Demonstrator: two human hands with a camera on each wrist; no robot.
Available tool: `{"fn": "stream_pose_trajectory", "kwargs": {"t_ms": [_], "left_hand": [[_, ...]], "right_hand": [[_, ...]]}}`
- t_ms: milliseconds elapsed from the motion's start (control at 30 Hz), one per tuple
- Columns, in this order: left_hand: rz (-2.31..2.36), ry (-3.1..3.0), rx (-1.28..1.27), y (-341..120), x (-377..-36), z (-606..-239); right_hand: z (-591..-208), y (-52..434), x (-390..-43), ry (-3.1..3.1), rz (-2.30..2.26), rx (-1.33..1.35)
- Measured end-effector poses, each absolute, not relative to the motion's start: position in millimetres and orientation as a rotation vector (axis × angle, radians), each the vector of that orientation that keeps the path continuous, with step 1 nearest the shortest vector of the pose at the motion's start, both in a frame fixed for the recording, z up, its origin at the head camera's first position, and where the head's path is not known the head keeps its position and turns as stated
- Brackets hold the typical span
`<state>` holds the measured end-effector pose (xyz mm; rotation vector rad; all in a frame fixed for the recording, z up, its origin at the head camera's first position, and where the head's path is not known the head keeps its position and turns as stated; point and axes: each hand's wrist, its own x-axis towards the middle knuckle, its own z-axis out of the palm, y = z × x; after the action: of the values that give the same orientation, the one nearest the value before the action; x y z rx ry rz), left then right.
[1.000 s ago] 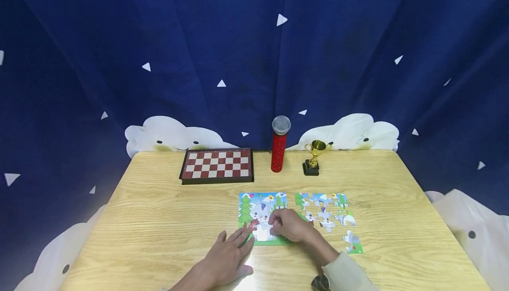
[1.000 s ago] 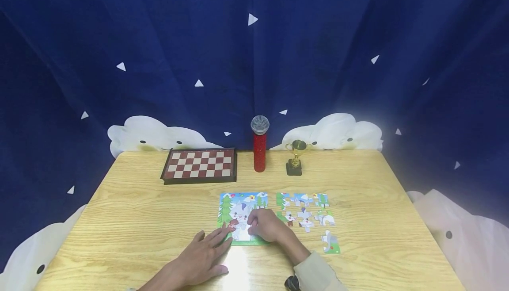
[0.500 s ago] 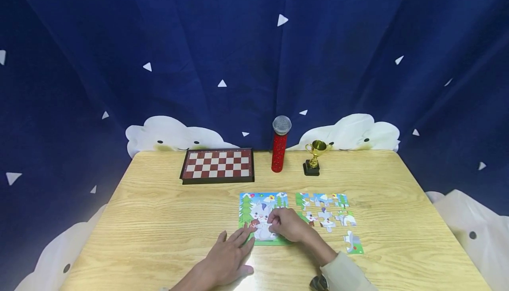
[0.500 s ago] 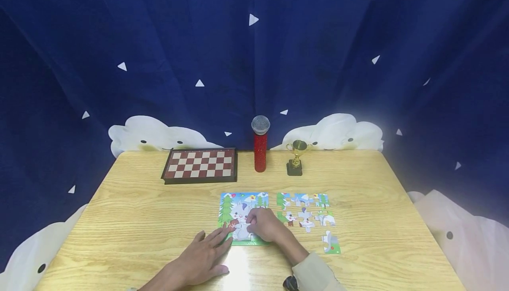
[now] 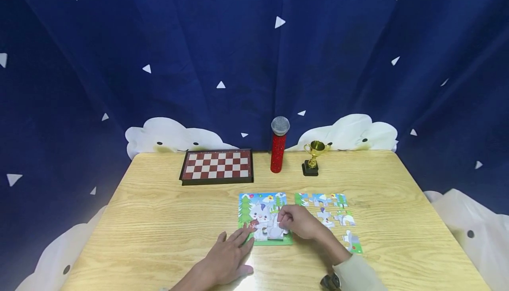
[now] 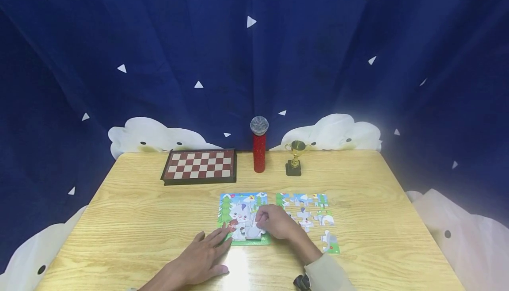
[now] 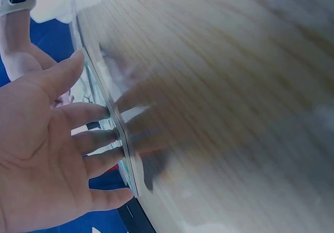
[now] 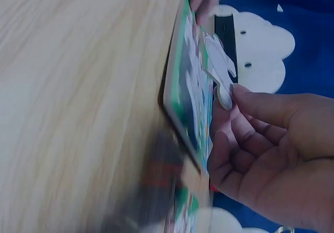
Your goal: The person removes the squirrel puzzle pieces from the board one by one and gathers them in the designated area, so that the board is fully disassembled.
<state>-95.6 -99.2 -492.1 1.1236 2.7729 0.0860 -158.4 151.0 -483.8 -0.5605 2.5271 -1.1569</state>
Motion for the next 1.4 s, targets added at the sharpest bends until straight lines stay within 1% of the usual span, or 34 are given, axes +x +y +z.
{"fn": "stream_pose_trajectory", "kwargs": {"t_ms": [433, 867, 1100, 1400], "left_hand": [[0.095, 2.770, 1.120, -102, -96, -495], [0.102, 2.772, 1.138, -101, -95, -494], [0.161, 2.764, 1.155, -102, -96, -497], [0.148, 2.749, 1.129, -101, -95, -492]], "right_hand": [[-471, 208, -158, 2.406, -1.235, -0.555], [-476, 255, -151, 2.408, -1.196, -0.498], [-478, 269, -146, 2.442, -1.139, -0.379], [-481, 272, -142, 2.499, -1.070, -0.270]]}}
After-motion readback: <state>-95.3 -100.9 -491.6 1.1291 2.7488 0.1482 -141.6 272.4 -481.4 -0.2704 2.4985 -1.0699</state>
